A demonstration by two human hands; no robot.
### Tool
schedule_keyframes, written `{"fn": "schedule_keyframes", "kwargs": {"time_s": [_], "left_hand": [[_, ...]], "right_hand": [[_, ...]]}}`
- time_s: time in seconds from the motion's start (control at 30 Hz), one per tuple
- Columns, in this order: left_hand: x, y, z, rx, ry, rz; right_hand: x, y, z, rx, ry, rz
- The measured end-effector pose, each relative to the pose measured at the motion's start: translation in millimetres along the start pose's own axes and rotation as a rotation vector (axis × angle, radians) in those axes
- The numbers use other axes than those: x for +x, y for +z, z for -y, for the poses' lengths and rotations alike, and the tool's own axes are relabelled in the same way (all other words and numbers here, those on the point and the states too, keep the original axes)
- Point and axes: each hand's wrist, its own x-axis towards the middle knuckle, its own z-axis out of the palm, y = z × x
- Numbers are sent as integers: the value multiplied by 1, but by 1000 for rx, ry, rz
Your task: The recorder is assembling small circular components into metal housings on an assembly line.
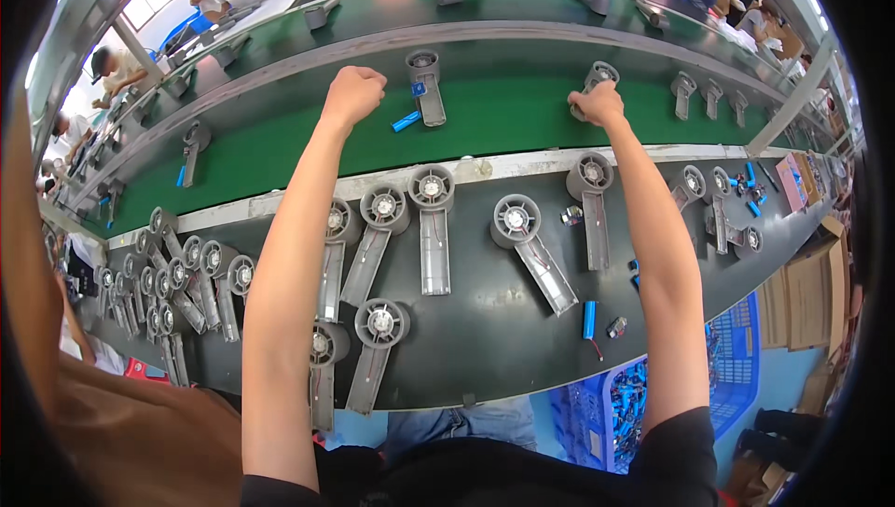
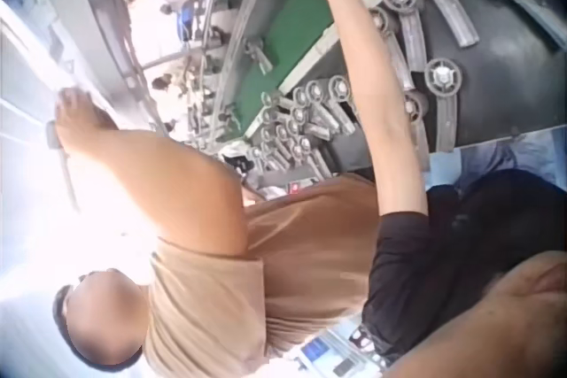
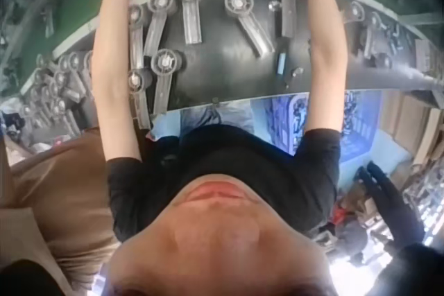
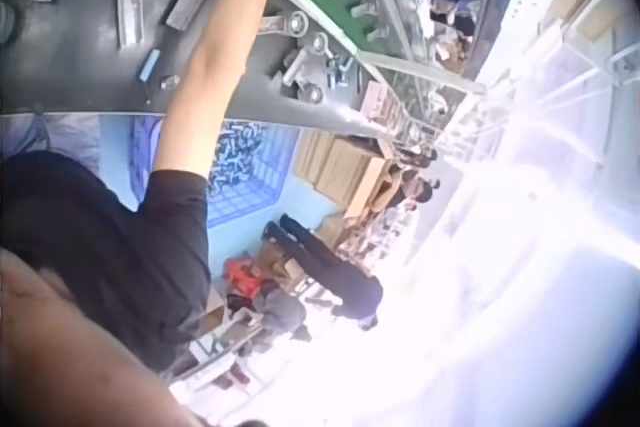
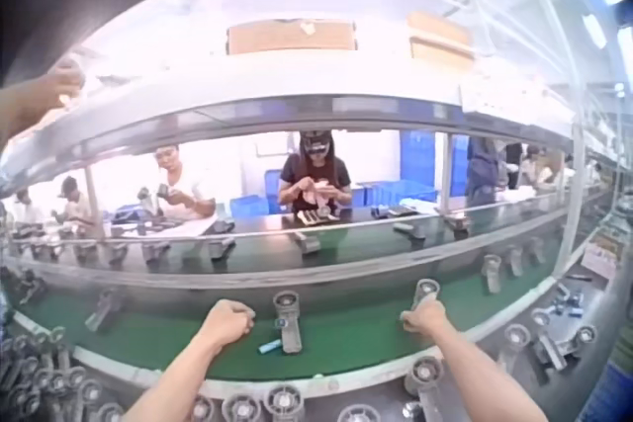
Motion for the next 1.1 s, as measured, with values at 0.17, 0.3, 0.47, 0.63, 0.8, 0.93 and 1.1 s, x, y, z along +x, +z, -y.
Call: {"fn": "schedule_keyframes", "kwargs": {"time_s": [0.17,0.3,0.47,0.63,0.8,0.93,1.1], "left_hand": [[-85,-12,-46,154,248,-68],[-192,10,-81,-76,418,-165],[-285,84,-50,-136,611,-192],[-322,111,0,-172,377,-123],[-338,127,17,-91,446,-211],[-333,131,20,-127,460,-198],[-334,126,18,-157,421,-175]], "right_hand": [[-69,-35,13,168,-314,-185],[-244,-84,18,388,-530,-57],[-396,-49,-20,502,-629,18],[-426,-44,-59,595,-577,233],[-333,-64,-163,410,-391,-416],[-283,-86,-216,320,-165,-76],[-277,-84,-207,587,-227,-73]]}}
